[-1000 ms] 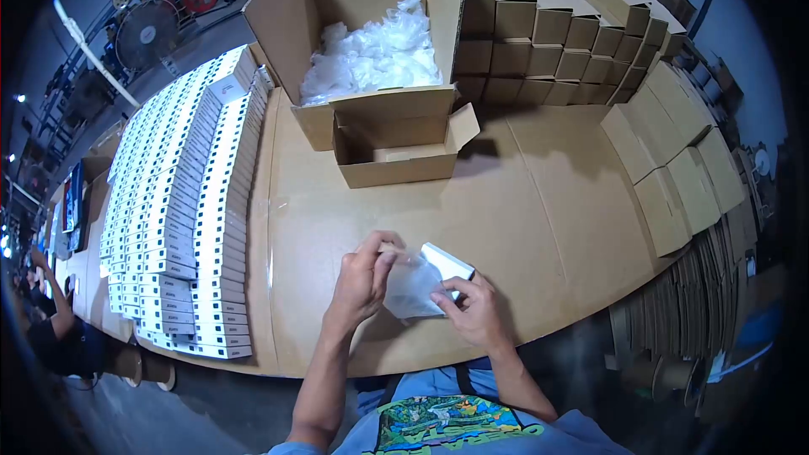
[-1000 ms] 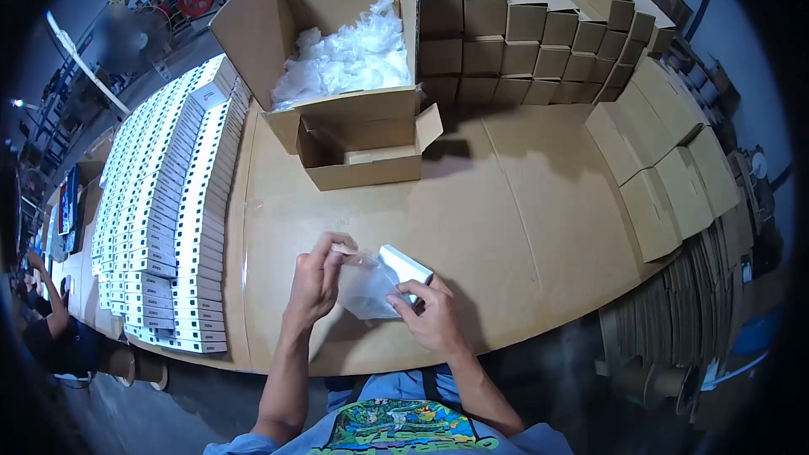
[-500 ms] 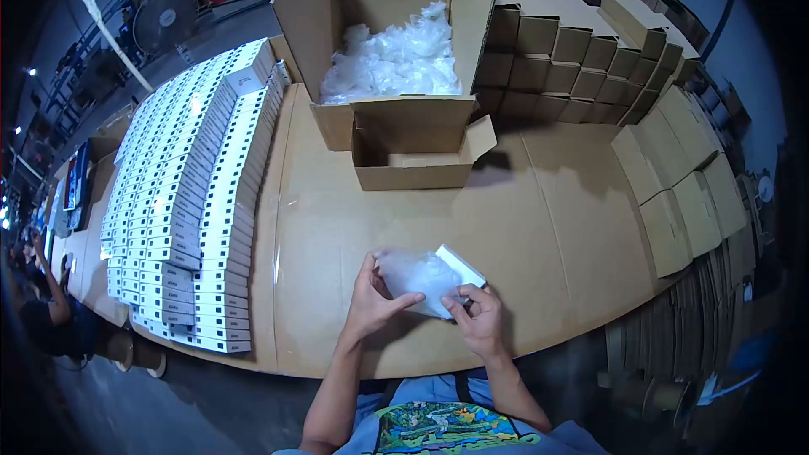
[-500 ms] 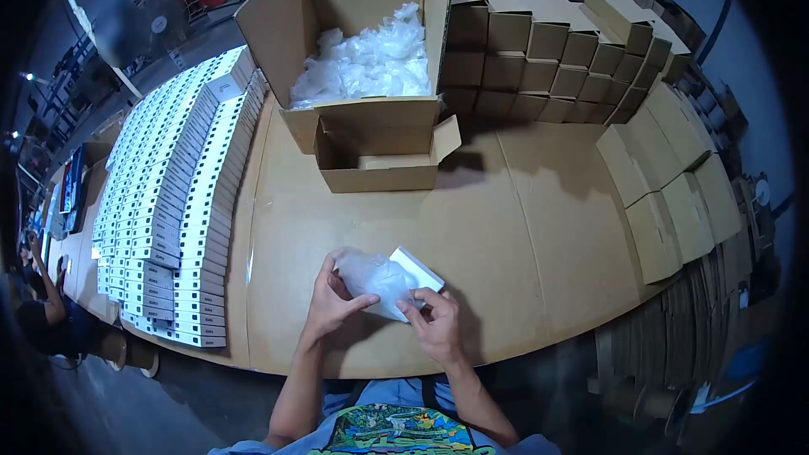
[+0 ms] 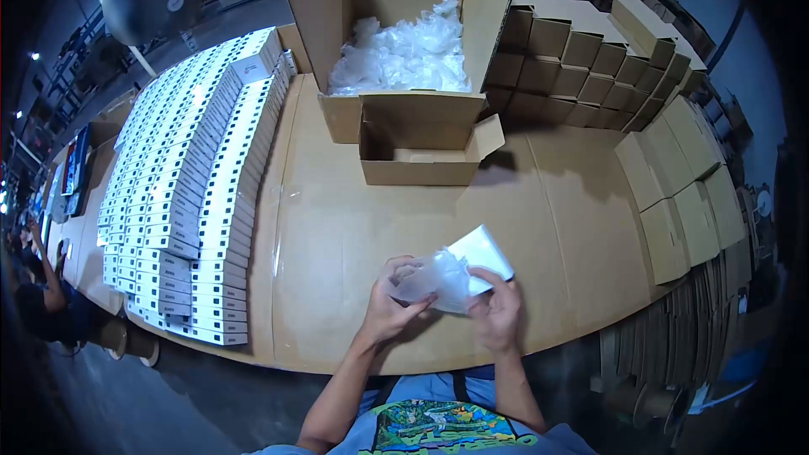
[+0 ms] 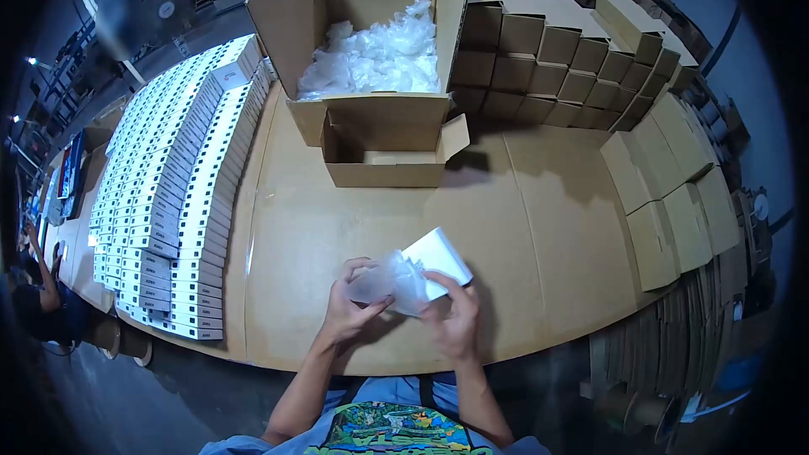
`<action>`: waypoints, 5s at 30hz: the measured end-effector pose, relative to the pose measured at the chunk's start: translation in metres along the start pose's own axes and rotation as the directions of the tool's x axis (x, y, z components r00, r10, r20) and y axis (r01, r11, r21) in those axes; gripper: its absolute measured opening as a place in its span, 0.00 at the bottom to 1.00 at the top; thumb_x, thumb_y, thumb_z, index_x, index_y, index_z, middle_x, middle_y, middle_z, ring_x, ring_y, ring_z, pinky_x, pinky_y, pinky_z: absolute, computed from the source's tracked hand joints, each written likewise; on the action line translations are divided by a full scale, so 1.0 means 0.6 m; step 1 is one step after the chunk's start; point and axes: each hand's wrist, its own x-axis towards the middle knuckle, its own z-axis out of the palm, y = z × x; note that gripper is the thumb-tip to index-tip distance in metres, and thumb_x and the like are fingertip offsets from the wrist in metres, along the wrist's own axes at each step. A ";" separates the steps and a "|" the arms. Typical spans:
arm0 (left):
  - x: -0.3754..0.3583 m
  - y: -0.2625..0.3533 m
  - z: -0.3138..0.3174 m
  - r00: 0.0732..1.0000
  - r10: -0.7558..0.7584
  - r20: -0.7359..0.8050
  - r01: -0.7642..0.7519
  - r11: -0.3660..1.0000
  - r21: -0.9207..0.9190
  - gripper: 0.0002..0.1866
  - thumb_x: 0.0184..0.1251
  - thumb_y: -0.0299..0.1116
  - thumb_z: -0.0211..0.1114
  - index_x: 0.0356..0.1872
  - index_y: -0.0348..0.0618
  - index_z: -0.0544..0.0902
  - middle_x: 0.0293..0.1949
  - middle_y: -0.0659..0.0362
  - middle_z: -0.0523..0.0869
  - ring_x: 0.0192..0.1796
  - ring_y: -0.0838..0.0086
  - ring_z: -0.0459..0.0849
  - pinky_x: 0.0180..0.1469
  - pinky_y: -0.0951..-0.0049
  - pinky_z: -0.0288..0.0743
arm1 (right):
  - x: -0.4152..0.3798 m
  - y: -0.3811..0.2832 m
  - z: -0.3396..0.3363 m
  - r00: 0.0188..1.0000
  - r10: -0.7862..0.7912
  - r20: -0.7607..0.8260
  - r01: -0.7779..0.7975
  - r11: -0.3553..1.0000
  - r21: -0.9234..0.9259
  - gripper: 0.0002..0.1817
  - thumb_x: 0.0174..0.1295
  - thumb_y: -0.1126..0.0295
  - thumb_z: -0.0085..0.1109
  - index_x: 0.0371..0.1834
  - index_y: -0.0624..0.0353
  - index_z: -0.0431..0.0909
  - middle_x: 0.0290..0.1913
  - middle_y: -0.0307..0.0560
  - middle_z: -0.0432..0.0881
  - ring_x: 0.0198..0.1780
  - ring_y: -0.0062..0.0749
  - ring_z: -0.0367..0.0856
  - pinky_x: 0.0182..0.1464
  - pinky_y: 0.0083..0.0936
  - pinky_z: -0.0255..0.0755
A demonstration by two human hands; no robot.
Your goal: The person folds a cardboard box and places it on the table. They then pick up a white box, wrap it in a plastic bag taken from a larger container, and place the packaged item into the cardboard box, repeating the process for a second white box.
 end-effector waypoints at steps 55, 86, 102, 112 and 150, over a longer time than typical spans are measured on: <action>-0.004 -0.011 -0.028 0.993 -0.110 0.044 0.116 0.978 -0.175 0.18 0.74 0.28 0.68 0.60 0.34 0.77 0.52 0.57 0.85 0.54 0.75 0.83 0.60 0.71 0.76 | 0.104 0.021 0.020 0.912 0.195 0.361 -0.257 0.957 0.132 0.11 0.77 0.69 0.56 0.55 0.62 0.72 0.33 0.42 0.80 0.38 0.18 0.79 0.44 0.20 0.73; 0.008 -0.014 -0.027 0.980 0.123 -0.155 -0.179 0.887 -0.427 0.03 0.85 0.31 0.52 0.50 0.45 0.71 0.56 0.45 0.81 0.51 0.72 0.82 0.51 0.73 0.80 | 0.011 0.045 0.030 0.969 0.060 0.240 -0.186 0.816 0.548 0.14 0.72 0.77 0.60 0.58 0.62 0.72 0.61 0.52 0.78 0.63 0.30 0.76 0.65 0.30 0.72; 0.004 0.007 -0.031 0.997 -0.076 0.002 0.075 0.975 -0.209 0.09 0.79 0.28 0.62 0.55 0.38 0.81 0.53 0.57 0.84 0.53 0.77 0.82 0.55 0.74 0.79 | -0.002 0.062 0.057 0.935 0.146 0.322 -0.292 0.834 0.468 0.11 0.73 0.75 0.62 0.56 0.63 0.81 0.54 0.43 0.84 0.54 0.22 0.80 0.59 0.22 0.75; 0.006 0.013 -0.017 0.958 -0.218 -0.188 0.163 0.950 -0.266 0.13 0.81 0.38 0.61 0.45 0.36 0.85 0.42 0.56 0.88 0.45 0.72 0.88 0.48 0.65 0.89 | 0.012 0.043 0.044 0.934 0.344 0.095 -0.340 0.778 0.529 0.06 0.70 0.75 0.65 0.43 0.67 0.87 0.57 0.52 0.85 0.53 0.27 0.82 0.55 0.24 0.76; 0.140 0.129 -0.185 0.972 0.180 -0.151 -0.128 0.944 0.303 0.16 0.77 0.27 0.61 0.61 0.36 0.78 0.54 0.56 0.84 0.60 0.73 0.80 0.64 0.71 0.74 | 0.190 0.033 0.035 0.979 -0.063 -0.194 0.086 0.990 0.109 0.13 0.66 0.83 0.65 0.52 0.68 0.77 0.46 0.49 0.80 0.45 0.30 0.88 0.36 0.24 0.89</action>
